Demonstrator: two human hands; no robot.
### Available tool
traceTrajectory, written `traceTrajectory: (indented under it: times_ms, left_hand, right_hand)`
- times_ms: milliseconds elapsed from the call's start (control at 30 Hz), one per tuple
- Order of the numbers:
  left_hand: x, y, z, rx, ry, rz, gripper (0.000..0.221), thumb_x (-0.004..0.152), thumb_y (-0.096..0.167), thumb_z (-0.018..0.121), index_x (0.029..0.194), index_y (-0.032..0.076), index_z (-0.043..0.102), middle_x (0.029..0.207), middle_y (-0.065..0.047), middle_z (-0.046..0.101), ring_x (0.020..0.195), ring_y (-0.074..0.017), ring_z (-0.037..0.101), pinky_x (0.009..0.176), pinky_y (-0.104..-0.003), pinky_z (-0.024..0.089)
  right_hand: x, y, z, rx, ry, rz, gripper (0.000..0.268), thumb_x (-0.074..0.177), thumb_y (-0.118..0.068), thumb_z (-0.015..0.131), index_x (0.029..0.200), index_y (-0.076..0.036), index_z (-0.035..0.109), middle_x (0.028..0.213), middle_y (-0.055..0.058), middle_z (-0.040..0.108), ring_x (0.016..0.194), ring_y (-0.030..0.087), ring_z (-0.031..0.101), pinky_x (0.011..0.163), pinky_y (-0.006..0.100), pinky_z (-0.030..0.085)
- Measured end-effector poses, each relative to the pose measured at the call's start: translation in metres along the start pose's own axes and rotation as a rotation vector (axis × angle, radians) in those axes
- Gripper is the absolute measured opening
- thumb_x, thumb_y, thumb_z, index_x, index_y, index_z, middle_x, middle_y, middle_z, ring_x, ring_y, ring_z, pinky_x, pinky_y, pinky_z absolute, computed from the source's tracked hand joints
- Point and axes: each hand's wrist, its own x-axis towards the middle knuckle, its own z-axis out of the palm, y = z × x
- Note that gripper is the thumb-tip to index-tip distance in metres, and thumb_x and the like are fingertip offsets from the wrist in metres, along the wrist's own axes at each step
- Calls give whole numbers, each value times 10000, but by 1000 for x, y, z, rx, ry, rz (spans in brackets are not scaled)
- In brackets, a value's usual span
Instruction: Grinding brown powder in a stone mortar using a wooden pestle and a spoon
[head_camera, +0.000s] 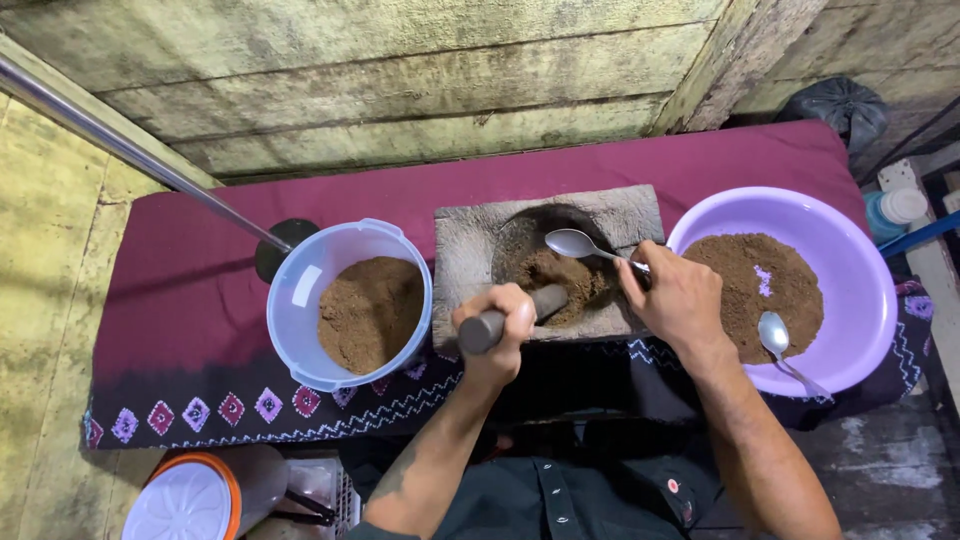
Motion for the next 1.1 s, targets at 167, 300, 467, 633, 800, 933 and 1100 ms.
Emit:
traceTrajectory:
  times_ms: [167,300,467,633,800,933,1100]
  left_hand:
    - [-8,-5,-12,29,40,9,394,915,-29,671,574,68,500,470,-64,488,448,-195,487,509,-289,454]
    - [-13,-6,-20,-9,21,-15,393,924,-58,647,579,55,497,477,-63,465,455,-195,469,506,-301,438]
    - [2,31,-8,51,-5,32,373,875,-64,680,587,51,472,443,-62,439,421,-173,433,474,-284,445]
    - [16,59,-12,-81,63,97,353,877,20,625,601,104,422,401,-15,361,374,-163,350,444,-296,417]
    - [16,33,-31,-114,45,150,337,845,-32,589,606,109,399,405,-29,358,380,-158,319,440,-300,408]
    - [17,5,-24,281,10,-15,257,847,-48,683,633,44,575,467,-26,461,481,-110,442,516,-274,456]
    - [16,-3,-22,288,-31,-181,310,858,10,716,585,94,595,487,-2,501,532,-73,436,538,-250,404]
  right_hand:
    - [-2,5,5,5,14,17,259,963,-467,662,887,-229,595,734,33,687,689,307,726,611,429,559]
    - [-3,1,2,-9,26,2,262,964,-473,672,901,-227,606,746,28,701,703,306,734,616,433,564]
    - [-8,1,-1,5,24,33,253,959,-468,670,899,-231,603,754,25,702,732,290,742,626,429,567]
    - [7,-1,-5,26,-23,27,219,958,-430,654,892,-224,621,746,28,707,710,296,742,630,439,566]
    - [5,2,-1,19,-69,26,201,962,-438,654,921,-243,631,774,23,711,741,281,746,650,437,570]
    - [5,0,-3,21,-89,8,209,966,-455,641,919,-252,623,779,22,711,743,276,745,640,432,574]
    - [5,3,-1,20,-77,25,220,964,-459,651,911,-246,634,788,19,726,740,283,745,647,447,578]
